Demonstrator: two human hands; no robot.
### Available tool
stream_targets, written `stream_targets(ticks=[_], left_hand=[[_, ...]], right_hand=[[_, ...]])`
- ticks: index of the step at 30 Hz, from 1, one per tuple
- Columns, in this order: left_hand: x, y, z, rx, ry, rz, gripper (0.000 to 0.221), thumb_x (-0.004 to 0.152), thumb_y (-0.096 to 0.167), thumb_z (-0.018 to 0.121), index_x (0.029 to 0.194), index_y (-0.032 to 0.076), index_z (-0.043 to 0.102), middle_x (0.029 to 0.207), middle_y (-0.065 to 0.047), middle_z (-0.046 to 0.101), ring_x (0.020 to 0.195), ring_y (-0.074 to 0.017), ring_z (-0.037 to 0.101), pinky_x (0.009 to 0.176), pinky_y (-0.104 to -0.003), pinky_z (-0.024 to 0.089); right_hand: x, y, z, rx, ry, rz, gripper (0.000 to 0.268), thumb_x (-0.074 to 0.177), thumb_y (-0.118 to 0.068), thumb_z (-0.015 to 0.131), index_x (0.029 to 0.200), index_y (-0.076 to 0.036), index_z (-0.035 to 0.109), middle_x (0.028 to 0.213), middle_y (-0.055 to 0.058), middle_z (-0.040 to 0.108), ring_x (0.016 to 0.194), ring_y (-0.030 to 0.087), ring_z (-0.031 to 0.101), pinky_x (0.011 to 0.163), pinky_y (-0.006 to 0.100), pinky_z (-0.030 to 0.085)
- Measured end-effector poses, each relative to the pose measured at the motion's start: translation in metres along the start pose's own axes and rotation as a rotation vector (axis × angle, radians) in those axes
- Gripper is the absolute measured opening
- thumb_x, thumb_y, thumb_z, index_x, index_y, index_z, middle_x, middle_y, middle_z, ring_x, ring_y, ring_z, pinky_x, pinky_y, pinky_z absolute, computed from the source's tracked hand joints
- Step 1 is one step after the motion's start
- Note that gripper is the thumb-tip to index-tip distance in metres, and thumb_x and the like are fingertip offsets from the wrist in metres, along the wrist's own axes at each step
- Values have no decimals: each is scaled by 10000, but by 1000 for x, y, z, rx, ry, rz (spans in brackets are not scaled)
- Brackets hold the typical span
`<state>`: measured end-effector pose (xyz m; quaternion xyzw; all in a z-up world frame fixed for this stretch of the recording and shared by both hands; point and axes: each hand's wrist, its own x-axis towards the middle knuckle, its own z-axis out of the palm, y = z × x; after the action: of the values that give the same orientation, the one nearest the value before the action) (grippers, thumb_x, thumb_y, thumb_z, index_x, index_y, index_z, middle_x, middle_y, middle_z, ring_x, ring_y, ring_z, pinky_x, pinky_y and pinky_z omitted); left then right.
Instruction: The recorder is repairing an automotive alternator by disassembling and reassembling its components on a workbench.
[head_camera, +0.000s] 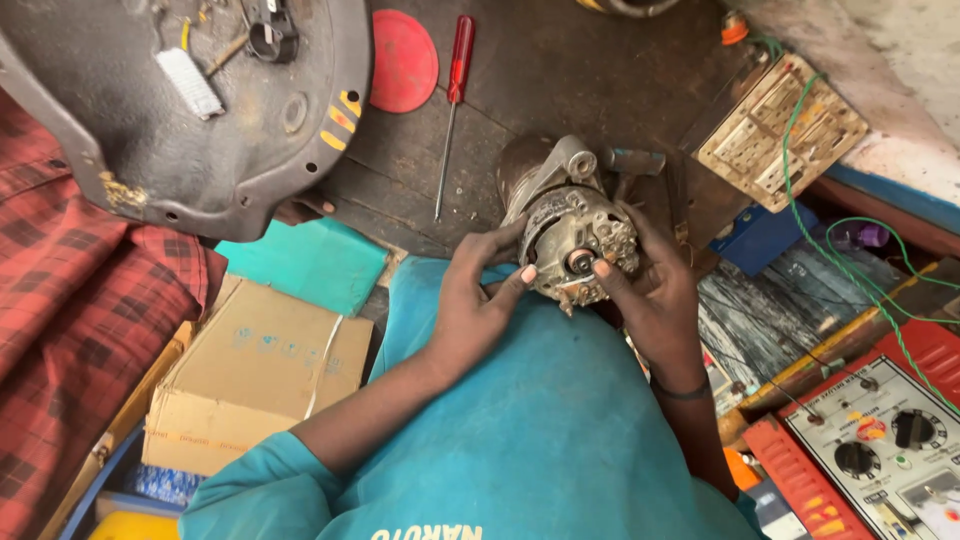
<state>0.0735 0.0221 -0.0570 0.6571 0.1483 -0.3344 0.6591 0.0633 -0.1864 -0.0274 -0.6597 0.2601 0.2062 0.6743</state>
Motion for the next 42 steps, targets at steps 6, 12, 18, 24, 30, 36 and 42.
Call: stream_targets(ticks=[6,12,18,24,30,36,42], left_hand=[[2,8,-2,8,0,-36,567,925,44,727,1464,89,556,1255,-121,564,1189,-206,662,888,-278,609],[5,16,-5,66,-10,-48,576,904,39,732,1452,96,566,1235,-119,587,1150,-190,662,879,-269,607],[9,19,-5,82,-2,-56,541,917,53,733,1436,82,585,1205,-118,611,1137,-194,671,905,-285,603],[12,25,-6,88,-17,-42,501,928,88,733,1408,45,594,1210,-128,606,1130,-191,691,919,-295,592],[26,30,-9,191,25,74,445,903,151,798,1309,35,658,1151,-119,660,977,-169,735,776,-275,672],[25,27,-5,250,62,144,378,890,112,809,1240,10,714,1047,-100,676,901,-142,733,752,-238,668],[27,31,-3,317,68,152,366,878,92,818,1222,-2,734,987,-98,683,840,-130,721,718,-234,655]], right_hand=[[0,3,-1,-83,31,23,655,980,-63,689,1545,92,396,1479,217,545,1299,215,601,1070,332,536],[1,2,-3,-22,11,68,677,970,-64,696,1556,75,387,1446,208,590,1285,199,616,1069,313,533],[3,0,-3,-117,17,40,635,981,-83,694,1528,98,426,1417,157,466,1321,237,600,1082,329,564],[2,-1,-1,-138,7,6,682,973,-58,701,1563,73,385,1452,165,460,1335,250,584,1082,338,561],[2,-18,2,-179,-33,-63,782,906,-11,722,1572,33,314,1600,219,394,1385,280,544,1023,345,595],[-1,-16,-2,-110,-39,-10,640,969,41,648,1556,44,392,1558,233,465,1350,269,591,1020,333,592],[-1,-17,-2,-93,-53,-58,614,998,35,643,1563,58,404,1546,230,479,1388,276,570,1121,359,541]])
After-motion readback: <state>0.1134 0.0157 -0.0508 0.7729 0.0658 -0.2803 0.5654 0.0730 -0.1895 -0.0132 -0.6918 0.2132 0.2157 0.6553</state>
